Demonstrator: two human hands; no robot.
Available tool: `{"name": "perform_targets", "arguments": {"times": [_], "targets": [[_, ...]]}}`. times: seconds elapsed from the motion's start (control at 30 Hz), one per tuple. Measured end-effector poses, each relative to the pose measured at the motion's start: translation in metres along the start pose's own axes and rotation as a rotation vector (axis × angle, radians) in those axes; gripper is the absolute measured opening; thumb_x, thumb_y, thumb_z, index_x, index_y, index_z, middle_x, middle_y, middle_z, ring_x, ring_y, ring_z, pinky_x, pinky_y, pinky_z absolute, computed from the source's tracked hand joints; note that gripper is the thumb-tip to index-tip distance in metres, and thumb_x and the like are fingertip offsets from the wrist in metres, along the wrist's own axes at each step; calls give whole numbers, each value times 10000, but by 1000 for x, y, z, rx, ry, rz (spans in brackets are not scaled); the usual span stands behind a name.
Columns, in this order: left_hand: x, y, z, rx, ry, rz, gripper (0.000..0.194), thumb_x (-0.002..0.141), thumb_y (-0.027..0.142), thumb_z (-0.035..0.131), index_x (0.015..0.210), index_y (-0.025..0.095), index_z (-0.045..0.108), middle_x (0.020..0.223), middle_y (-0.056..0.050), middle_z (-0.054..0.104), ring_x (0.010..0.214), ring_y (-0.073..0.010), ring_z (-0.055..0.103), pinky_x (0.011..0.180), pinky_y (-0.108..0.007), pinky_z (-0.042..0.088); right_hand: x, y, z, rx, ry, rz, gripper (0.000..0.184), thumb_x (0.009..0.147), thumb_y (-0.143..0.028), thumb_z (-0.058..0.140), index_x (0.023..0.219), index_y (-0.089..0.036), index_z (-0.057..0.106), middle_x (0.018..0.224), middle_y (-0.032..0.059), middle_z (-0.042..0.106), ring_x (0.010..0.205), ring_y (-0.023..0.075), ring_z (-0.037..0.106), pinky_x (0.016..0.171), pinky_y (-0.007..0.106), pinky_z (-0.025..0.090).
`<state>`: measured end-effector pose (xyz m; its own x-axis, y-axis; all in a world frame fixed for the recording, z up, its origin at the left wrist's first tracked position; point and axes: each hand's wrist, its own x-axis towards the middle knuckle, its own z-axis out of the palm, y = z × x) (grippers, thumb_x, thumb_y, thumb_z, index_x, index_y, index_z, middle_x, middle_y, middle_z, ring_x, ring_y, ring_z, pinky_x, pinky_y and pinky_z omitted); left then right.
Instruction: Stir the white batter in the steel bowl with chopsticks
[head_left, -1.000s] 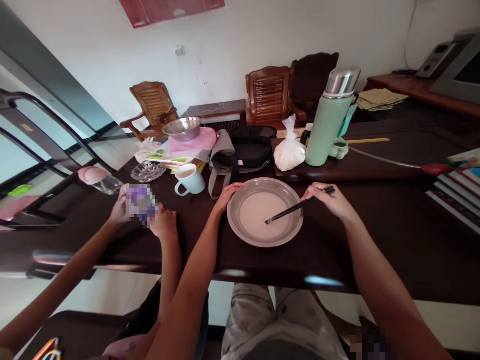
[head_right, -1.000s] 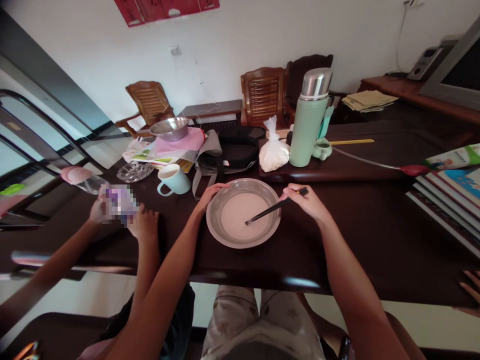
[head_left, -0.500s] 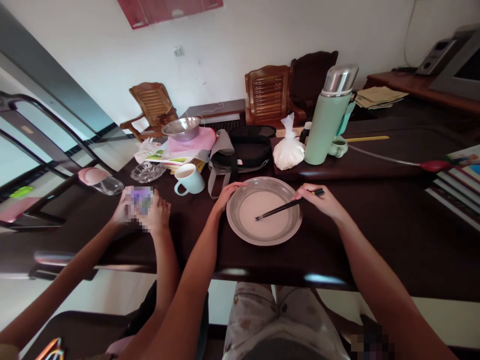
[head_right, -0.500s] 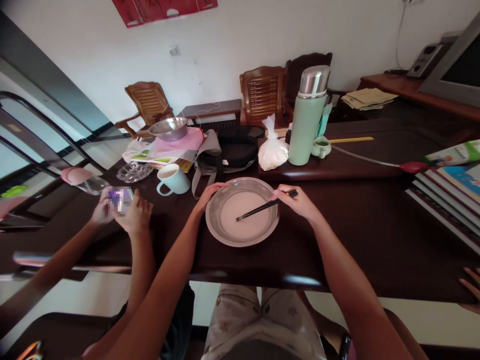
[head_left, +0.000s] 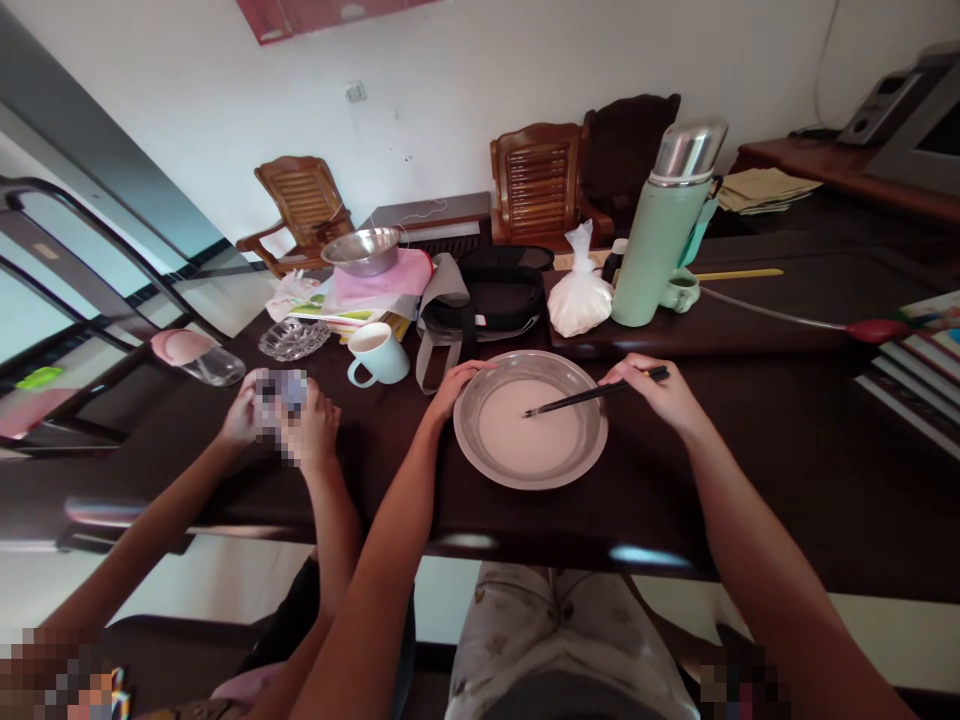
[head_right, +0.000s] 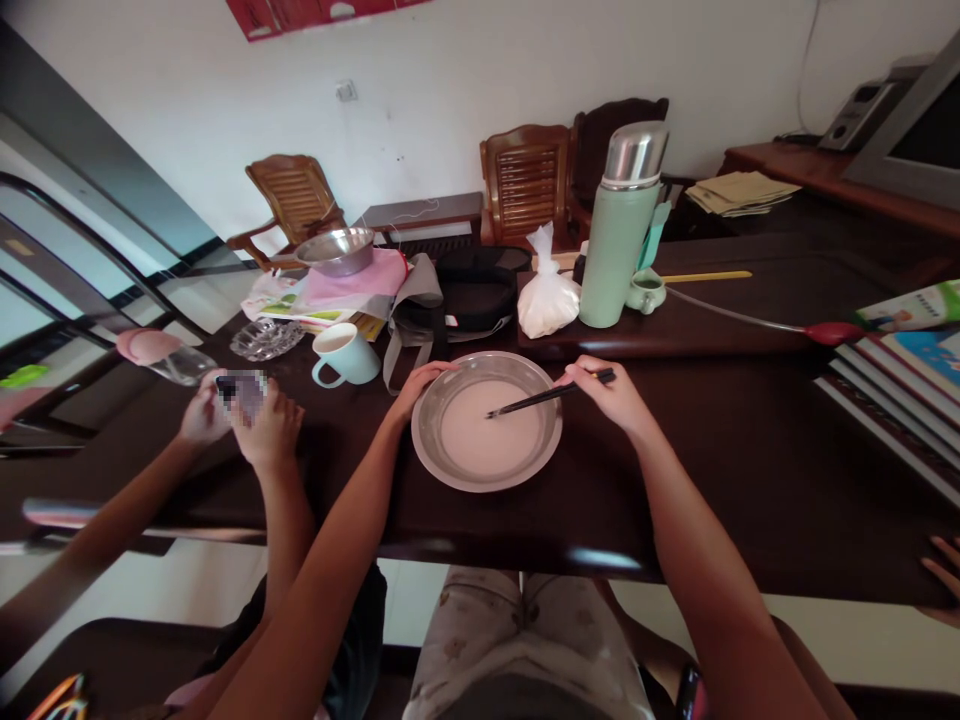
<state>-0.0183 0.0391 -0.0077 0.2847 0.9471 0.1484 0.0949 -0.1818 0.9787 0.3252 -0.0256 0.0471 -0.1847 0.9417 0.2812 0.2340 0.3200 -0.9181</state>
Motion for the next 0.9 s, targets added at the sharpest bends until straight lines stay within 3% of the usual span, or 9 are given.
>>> {"name": "perform_targets", "arguments": {"times": [0.07,0.23,0.47,0.63,0.7,0.9], "targets": [[0,-1,0,17,5,-8,321,795,286,489,967,152,724,1080,-66,679,1035,-213,577,940,-295,393,0,0,-3,10,19,18,355,832,-505,571,666,-209,676,729,48,706,760,226,658,798,353,479],[0,1,0,25,10,12,308,795,281,500,955,148,727,1079,-65,681,1046,-216,573,956,-298,386,-1,-1,5,23,-186,-3,350,854,-490,547,710,-212,704,779,46,715,801,226,658,800,346,473],[-1,4,2,0,8,2,302,790,277,507,950,150,728,1071,-56,684,1024,-201,574,929,-279,392,2,6,-7,-18,69,7,338,838,-493,572,684,-213,684,751,45,716,787,224,655,815,354,463],[-2,7,2,8,24,-27,308,772,290,509,936,145,725,1063,-62,683,1004,-209,576,903,-283,399,-1,0,-1,7,-157,5,343,849,-489,555,713,-214,707,792,43,718,805,223,658,807,342,468],[-1,6,2,11,19,-23,311,773,296,508,940,146,723,1062,-62,681,1012,-210,572,902,-281,397,-1,-2,6,4,-181,-22,336,852,-489,550,737,-219,712,818,44,722,829,224,657,807,339,471],[0,2,2,15,31,-21,317,760,296,505,932,145,724,1045,-65,682,993,-211,575,893,-288,401,2,3,-6,-31,18,12,347,832,-517,563,721,-214,692,797,51,726,820,235,659,831,371,472]]}}
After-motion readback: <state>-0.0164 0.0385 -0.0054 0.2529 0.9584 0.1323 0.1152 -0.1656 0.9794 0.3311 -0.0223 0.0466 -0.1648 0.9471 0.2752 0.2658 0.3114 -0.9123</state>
